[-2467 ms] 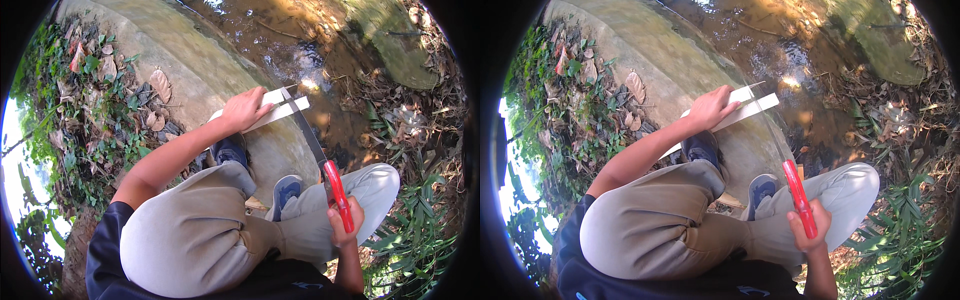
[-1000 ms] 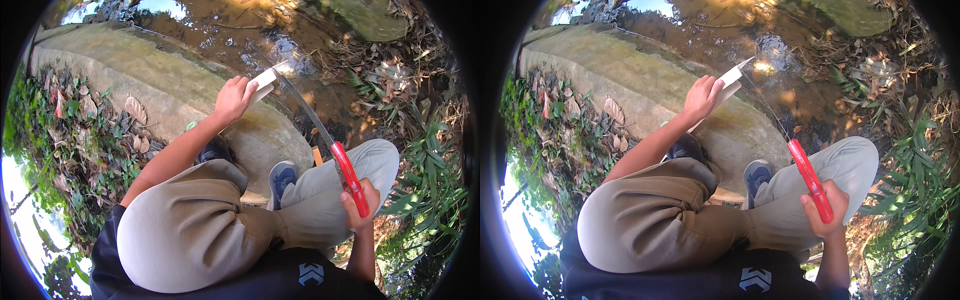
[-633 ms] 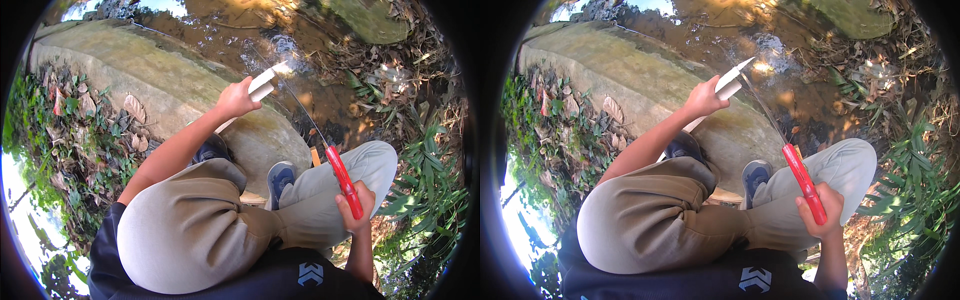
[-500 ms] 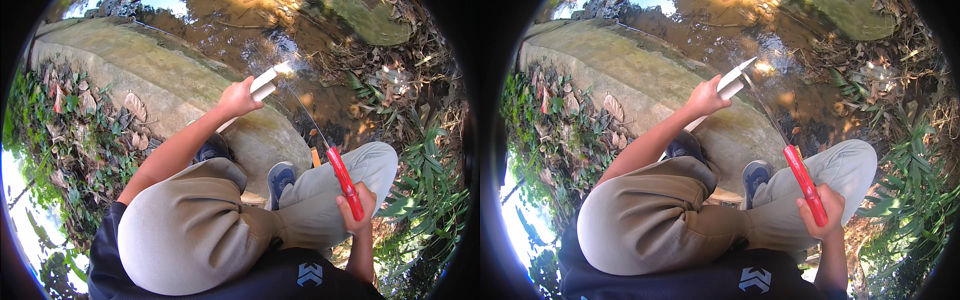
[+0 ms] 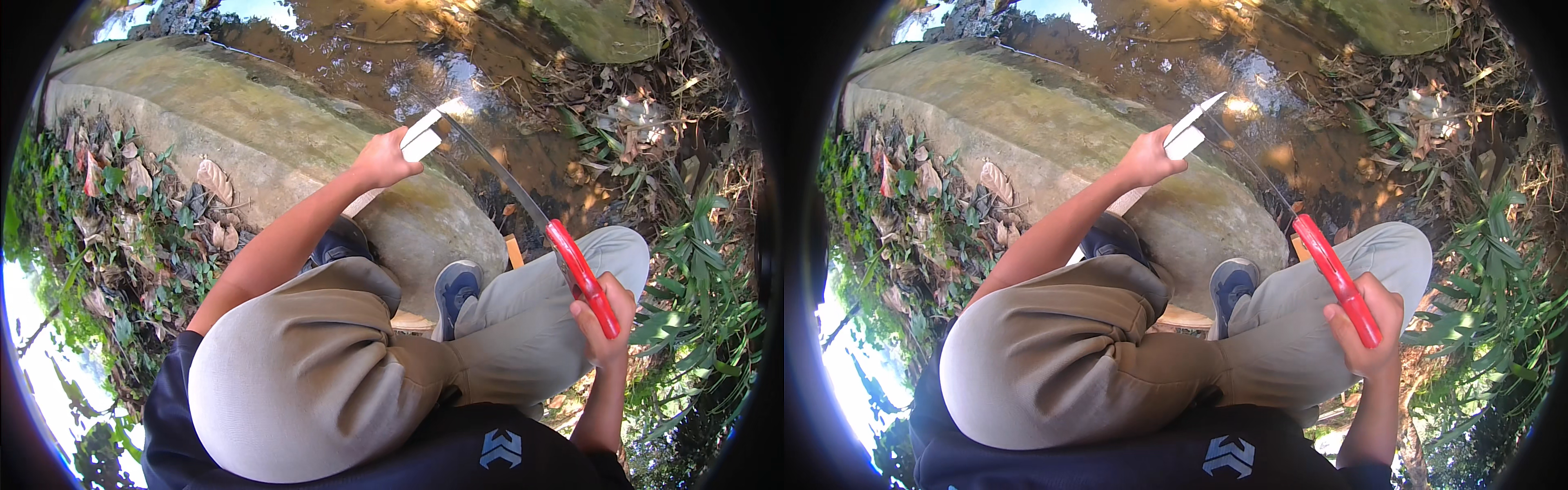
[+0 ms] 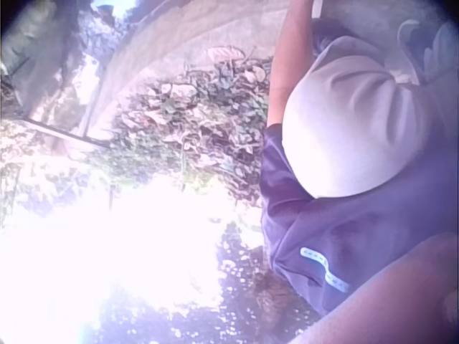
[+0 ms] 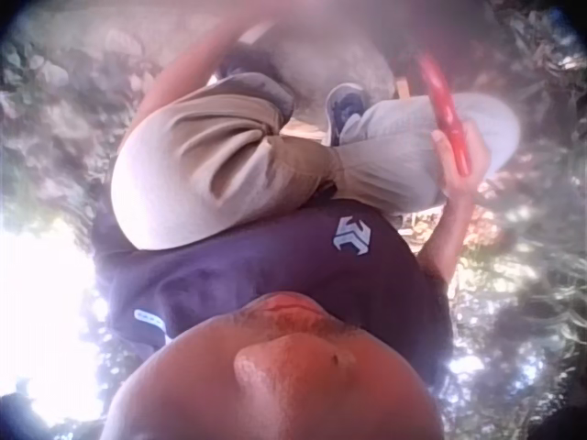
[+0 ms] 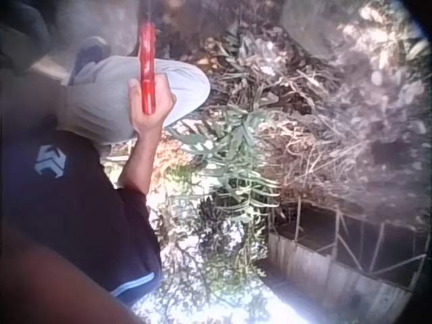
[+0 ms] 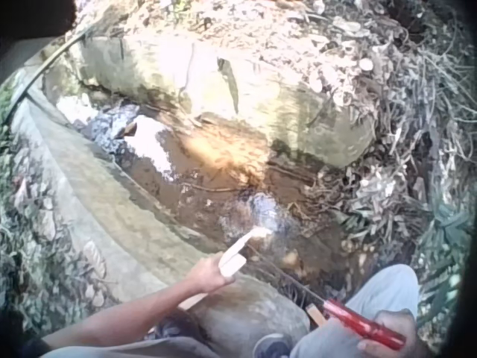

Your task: The person uses a red-handled hand saw to cut a long, thin piece of light-colored wood. They first saw the wood while it rests on the ground, then move to a concrete channel to continue sawing and complete the cut, separating the wood into two pieces.

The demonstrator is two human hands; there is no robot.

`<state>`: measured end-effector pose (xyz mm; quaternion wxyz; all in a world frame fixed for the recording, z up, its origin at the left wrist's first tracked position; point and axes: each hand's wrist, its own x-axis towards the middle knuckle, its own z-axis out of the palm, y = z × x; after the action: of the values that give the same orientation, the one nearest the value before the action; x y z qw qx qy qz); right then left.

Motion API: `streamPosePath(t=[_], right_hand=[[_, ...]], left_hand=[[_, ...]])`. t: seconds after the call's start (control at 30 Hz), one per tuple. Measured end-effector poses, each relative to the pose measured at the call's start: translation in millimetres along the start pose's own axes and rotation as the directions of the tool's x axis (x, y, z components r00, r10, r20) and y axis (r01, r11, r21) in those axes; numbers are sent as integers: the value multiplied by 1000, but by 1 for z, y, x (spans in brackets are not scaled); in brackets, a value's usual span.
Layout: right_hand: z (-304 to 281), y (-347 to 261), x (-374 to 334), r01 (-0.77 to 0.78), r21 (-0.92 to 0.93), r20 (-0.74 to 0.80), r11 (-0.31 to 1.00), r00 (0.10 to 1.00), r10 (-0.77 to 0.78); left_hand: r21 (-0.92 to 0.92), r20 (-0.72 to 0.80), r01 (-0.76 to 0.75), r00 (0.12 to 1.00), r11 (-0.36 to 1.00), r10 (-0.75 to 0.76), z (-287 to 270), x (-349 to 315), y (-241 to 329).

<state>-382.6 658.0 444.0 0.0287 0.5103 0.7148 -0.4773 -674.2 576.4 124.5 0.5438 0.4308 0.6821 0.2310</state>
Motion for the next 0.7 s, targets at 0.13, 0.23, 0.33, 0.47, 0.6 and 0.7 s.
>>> streamPosePath(t=[0.13, 0.23, 0.33, 0.47, 0.6, 0.7], right_hand=[[12, 5, 7, 24, 27, 18, 999, 1000, -24], [26, 1, 22, 24, 54, 21, 998, 999, -25], [17, 4, 16, -41, 101, 0, 994, 999, 41], [3, -11, -7, -3, -1, -7, 1000, 1000, 3], [18, -27, 11, -53, 57, -9, 997, 999, 54], [14, -20, 11, -41, 20, 29, 999, 999, 41]], left_hand=[[-148, 98, 57, 994, 987, -43, 2, 3, -2], [-125, 47, -10, 999, 992, 16, 3, 5, -7], [-115, 81, 23, 997, 993, -14, 0, 4, -5], [-121, 72, 39, 997, 992, -31, -1, 2, -1], [-90, 72, 26, 997, 996, -19, 1, 7, -7], [-115, 83, 27, 996, 993, -18, 1, 0, 1]])
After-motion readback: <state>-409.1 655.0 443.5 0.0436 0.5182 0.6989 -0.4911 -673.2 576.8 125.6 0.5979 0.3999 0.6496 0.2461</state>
